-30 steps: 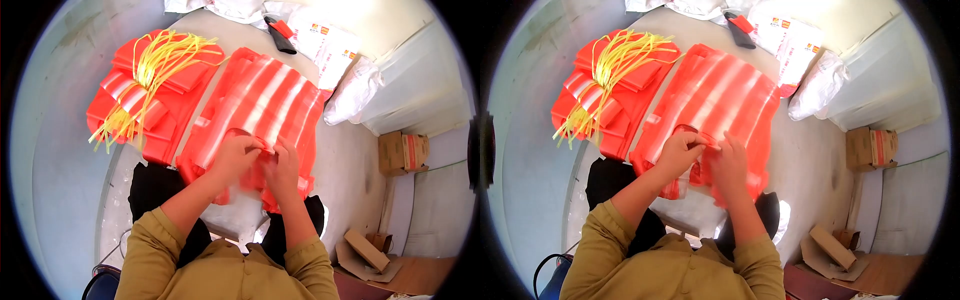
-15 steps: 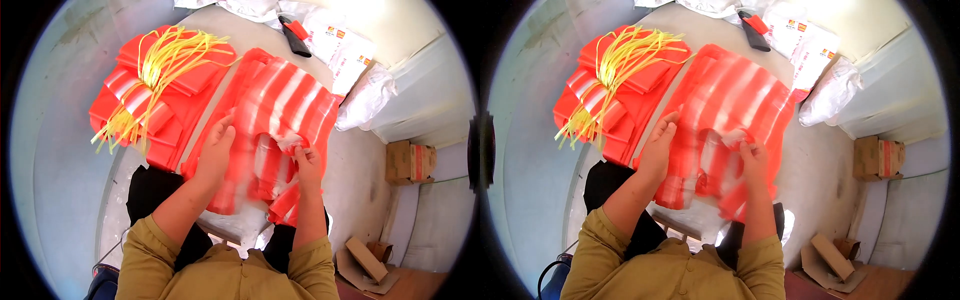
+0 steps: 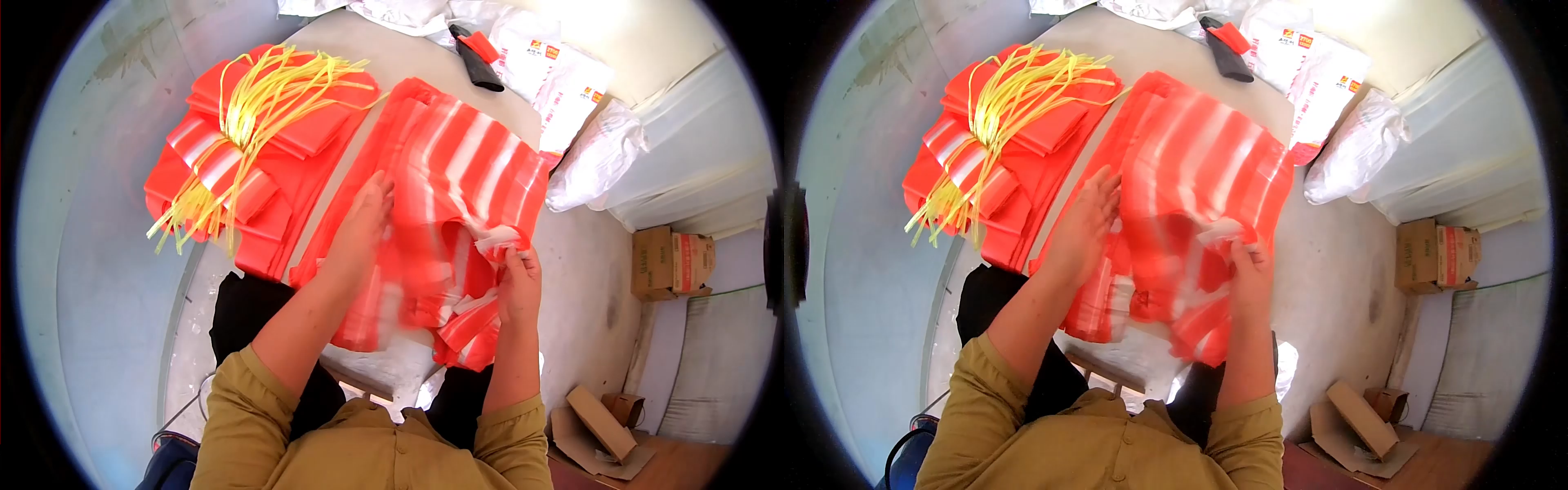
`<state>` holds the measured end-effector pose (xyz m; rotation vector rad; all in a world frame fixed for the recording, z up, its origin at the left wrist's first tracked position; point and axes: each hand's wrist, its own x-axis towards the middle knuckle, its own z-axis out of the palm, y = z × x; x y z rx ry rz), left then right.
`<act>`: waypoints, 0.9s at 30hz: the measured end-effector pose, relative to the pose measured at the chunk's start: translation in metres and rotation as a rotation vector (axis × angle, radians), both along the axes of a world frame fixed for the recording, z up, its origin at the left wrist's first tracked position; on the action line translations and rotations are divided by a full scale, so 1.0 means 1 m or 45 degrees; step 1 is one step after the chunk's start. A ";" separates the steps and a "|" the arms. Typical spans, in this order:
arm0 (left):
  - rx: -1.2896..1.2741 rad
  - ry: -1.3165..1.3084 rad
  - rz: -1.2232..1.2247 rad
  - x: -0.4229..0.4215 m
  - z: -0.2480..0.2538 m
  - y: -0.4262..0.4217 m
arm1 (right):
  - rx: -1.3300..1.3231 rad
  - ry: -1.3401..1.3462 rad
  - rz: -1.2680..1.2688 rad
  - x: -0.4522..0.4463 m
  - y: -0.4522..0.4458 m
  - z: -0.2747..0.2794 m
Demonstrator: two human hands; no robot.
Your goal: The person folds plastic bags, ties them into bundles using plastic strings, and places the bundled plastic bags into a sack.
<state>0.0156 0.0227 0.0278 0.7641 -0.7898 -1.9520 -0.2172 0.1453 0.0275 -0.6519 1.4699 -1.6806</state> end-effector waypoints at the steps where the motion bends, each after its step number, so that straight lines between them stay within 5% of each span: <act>1: 0.044 0.046 -0.015 -0.004 0.003 0.000 | -0.018 -0.010 -0.010 0.000 0.000 0.002; 10: 0.044 0.172 -0.118 -0.013 -0.002 -0.001 | -0.068 -0.062 -0.050 -0.006 0.005 0.004; 22: -0.271 -0.391 -0.282 0.019 0.022 0.008 | -0.059 -0.109 -0.119 0.002 0.002 0.003; 27: 0.074 0.023 -0.292 0.032 -0.001 -0.002 | -0.030 -0.017 -0.036 0.003 0.006 -0.004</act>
